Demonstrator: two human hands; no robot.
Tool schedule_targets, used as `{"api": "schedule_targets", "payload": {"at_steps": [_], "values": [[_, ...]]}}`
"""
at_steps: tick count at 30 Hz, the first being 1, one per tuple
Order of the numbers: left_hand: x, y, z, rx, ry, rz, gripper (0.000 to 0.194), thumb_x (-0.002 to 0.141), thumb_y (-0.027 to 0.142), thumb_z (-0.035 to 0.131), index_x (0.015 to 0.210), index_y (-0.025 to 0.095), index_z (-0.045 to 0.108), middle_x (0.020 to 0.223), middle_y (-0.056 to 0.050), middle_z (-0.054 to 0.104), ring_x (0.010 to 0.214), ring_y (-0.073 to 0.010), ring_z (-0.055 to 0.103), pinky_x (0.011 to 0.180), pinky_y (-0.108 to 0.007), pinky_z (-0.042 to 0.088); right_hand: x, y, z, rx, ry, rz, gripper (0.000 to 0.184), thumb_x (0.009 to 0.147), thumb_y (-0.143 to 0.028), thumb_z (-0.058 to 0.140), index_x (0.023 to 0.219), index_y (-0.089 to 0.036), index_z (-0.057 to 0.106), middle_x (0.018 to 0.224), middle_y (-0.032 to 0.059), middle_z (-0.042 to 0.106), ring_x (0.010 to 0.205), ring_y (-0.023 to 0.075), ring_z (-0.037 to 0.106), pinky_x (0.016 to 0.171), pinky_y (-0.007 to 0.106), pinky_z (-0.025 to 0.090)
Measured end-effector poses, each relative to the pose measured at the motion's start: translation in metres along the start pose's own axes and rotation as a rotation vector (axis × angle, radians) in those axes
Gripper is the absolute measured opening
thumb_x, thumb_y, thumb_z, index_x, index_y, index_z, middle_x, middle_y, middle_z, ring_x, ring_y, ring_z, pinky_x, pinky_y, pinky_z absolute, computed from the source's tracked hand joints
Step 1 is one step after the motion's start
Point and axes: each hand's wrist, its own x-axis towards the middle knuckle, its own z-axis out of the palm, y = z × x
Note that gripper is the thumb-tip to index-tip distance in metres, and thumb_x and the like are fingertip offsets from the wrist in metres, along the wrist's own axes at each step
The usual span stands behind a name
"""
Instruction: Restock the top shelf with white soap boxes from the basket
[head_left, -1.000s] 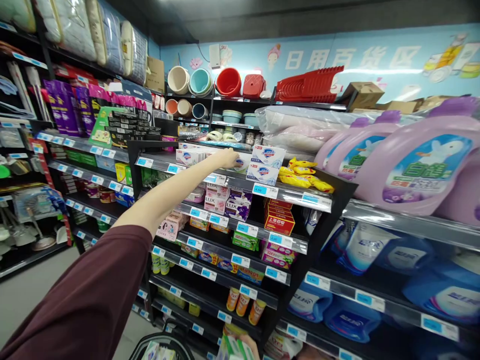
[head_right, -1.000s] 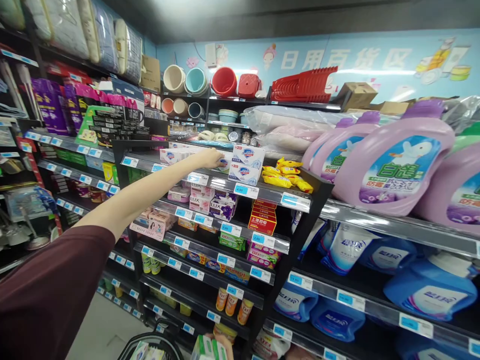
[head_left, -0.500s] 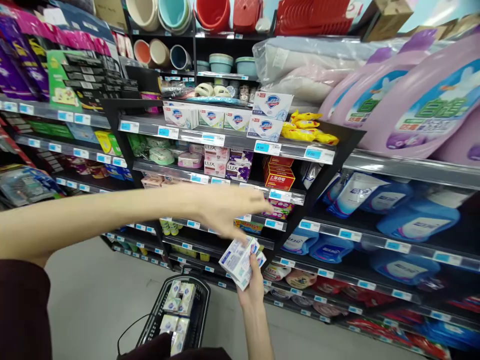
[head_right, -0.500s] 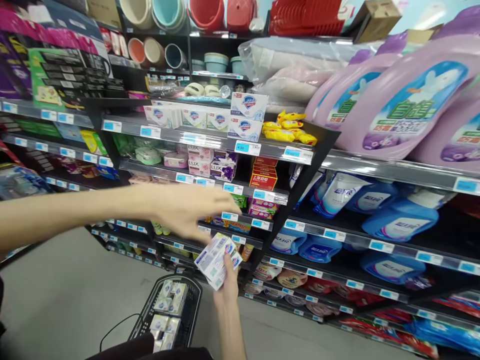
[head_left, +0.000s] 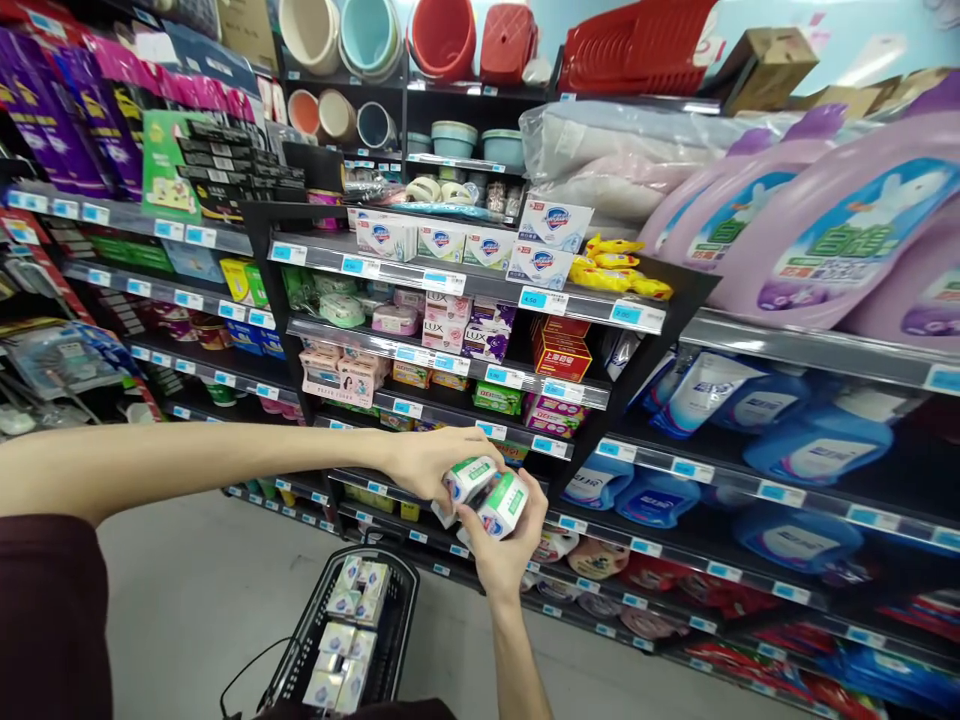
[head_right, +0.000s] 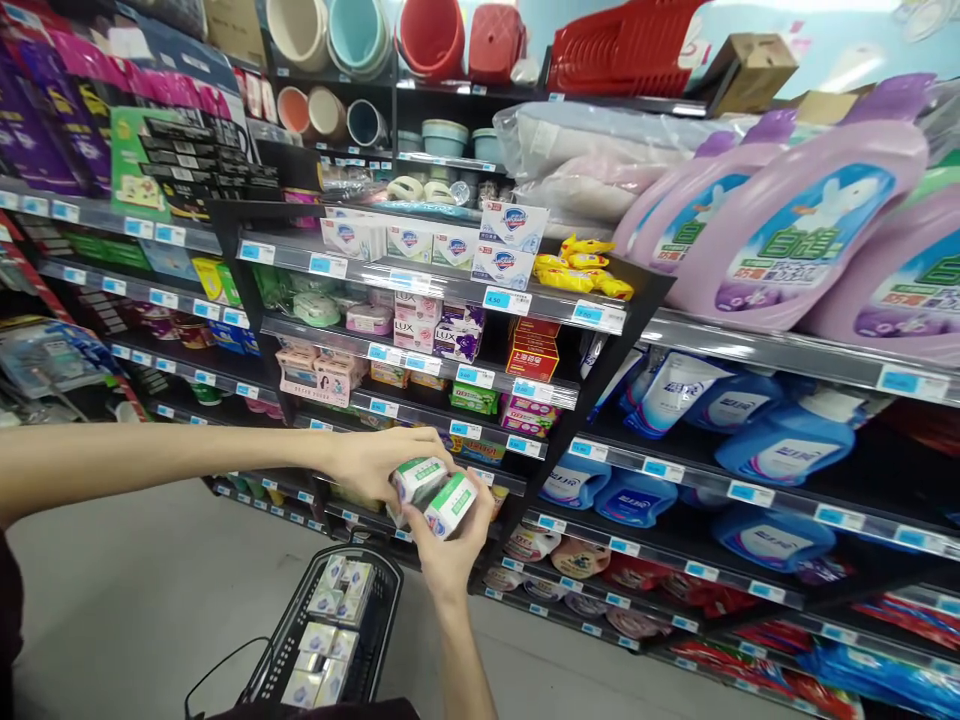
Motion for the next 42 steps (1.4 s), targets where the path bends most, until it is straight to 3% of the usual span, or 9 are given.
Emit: {"api": "schedule_targets", "payload": {"at_steps": [9, 15, 20, 23, 26, 31, 34, 37, 42], "values": [[-0.009, -0.007, 0.001, -0.166, 0.389, 0.211, 0.045, 0.078, 0.015, 0.072, 0.112, 0.023, 0.045, 0.118, -0.010, 0.052, 0.108, -0.0253, 0.059, 0.088, -0.039, 0.052, 0.005, 0.011, -0.015, 0.501, -0.129, 0.577, 0.077, 0.072, -0.045, 0.083, 0.137, -0.028, 0.046, 0.127, 0.0090, 0.066, 0.096, 0.0244, 0.071, 0.083, 0.043, 0.059], [-0.001, 0.014, -0.012, -0.022, 0.151, 0.202, 0.034, 0.085, 0.033, 0.076, 0.107, 0.024, 0.052, 0.128, -0.013, 0.055, 0.123, -0.0300, 0.056, 0.103, -0.043, 0.049, 0.008, 0.006, -0.008, 0.333, -0.005, 0.352, 0.067, 0.071, -0.038, 0.085, 0.126, -0.023, 0.050, 0.113, 0.0066, 0.069, 0.097, 0.0217, 0.070, 0.089, 0.037, 0.056], [0.013, 0.025, -0.027, 0.324, -0.006, 0.066, 0.050, 0.094, 0.030, 0.059, 0.142, 0.028, 0.044, 0.126, -0.014, 0.063, 0.103, -0.0354, 0.067, 0.080, -0.048, 0.054, 0.010, -0.006, -0.011, -0.002, 0.052, 0.050, 0.054, 0.072, -0.037, 0.084, 0.114, -0.018, 0.056, 0.100, 0.0052, 0.066, 0.085, 0.0189, 0.068, 0.075, 0.029, 0.057], [0.021, 0.023, -0.039, 0.588, -0.135, 0.105, 0.051, 0.090, 0.017, 0.055, 0.141, 0.026, 0.050, 0.115, -0.015, 0.068, 0.096, -0.0361, 0.067, 0.074, -0.048, 0.052, 0.013, -0.013, -0.011, -0.113, 0.044, -0.068, 0.049, 0.073, -0.034, 0.083, 0.112, -0.019, 0.057, 0.101, 0.0057, 0.065, 0.084, 0.0187, 0.068, 0.072, 0.028, 0.057], [0.025, 0.016, -0.079, 0.669, -0.095, 0.062, 0.045, 0.087, 0.008, 0.050, 0.131, 0.019, 0.056, 0.118, -0.016, 0.066, 0.100, -0.0314, 0.066, 0.077, -0.042, 0.052, 0.016, -0.010, -0.017, -0.072, -0.019, -0.071, 0.049, 0.076, -0.033, 0.081, 0.115, -0.020, 0.055, 0.113, 0.0095, 0.066, 0.090, 0.0204, 0.070, 0.082, 0.033, 0.058], [0.032, -0.011, -0.203, 0.684, 0.402, -0.214, 0.048, 0.087, 0.002, 0.045, 0.135, 0.012, 0.049, 0.122, -0.015, 0.065, 0.109, -0.0243, 0.062, 0.093, -0.034, 0.048, 0.010, 0.016, -0.047, -0.079, 0.004, 0.051, 0.052, 0.076, -0.037, 0.083, 0.117, -0.021, 0.055, 0.117, 0.0113, 0.066, 0.096, 0.0233, 0.071, 0.086, 0.035, 0.057], [0.037, -0.040, -0.263, 0.793, 0.521, -0.328, 0.051, 0.084, 0.005, 0.053, 0.135, 0.009, 0.049, 0.129, -0.016, 0.062, 0.117, -0.0267, 0.058, 0.100, -0.035, 0.045, -0.003, 0.034, -0.066, -0.090, 0.074, 0.147, 0.054, 0.075, -0.043, 0.083, 0.116, -0.021, 0.056, 0.118, 0.0125, 0.066, 0.095, 0.0247, 0.070, 0.083, 0.035, 0.058], [0.046, -0.071, -0.290, 0.872, 0.438, -0.500, 0.057, 0.083, 0.011, 0.060, 0.139, 0.011, 0.051, 0.131, -0.016, 0.062, 0.117, -0.0285, 0.058, 0.100, -0.036, 0.045, -0.019, 0.054, -0.077, -0.110, 0.158, 0.175, 0.055, 0.074, -0.047, 0.083, 0.114, -0.020, 0.057, 0.114, 0.0123, 0.067, 0.090, 0.0246, 0.071, 0.082, 0.035, 0.057], [0.064, -0.104, -0.293, 0.893, 0.266, -0.731, 0.060, 0.082, 0.019, 0.065, 0.141, 0.014, 0.056, 0.126, -0.014, 0.067, 0.116, -0.0277, 0.060, 0.097, -0.031, 0.047, -0.038, 0.082, -0.082, -0.088, 0.247, 0.178, 0.058, 0.069, -0.046, 0.086, 0.113, -0.020, 0.058, 0.107, 0.0099, 0.070, 0.081, 0.0231, 0.072, 0.081, 0.034, 0.058]]}}
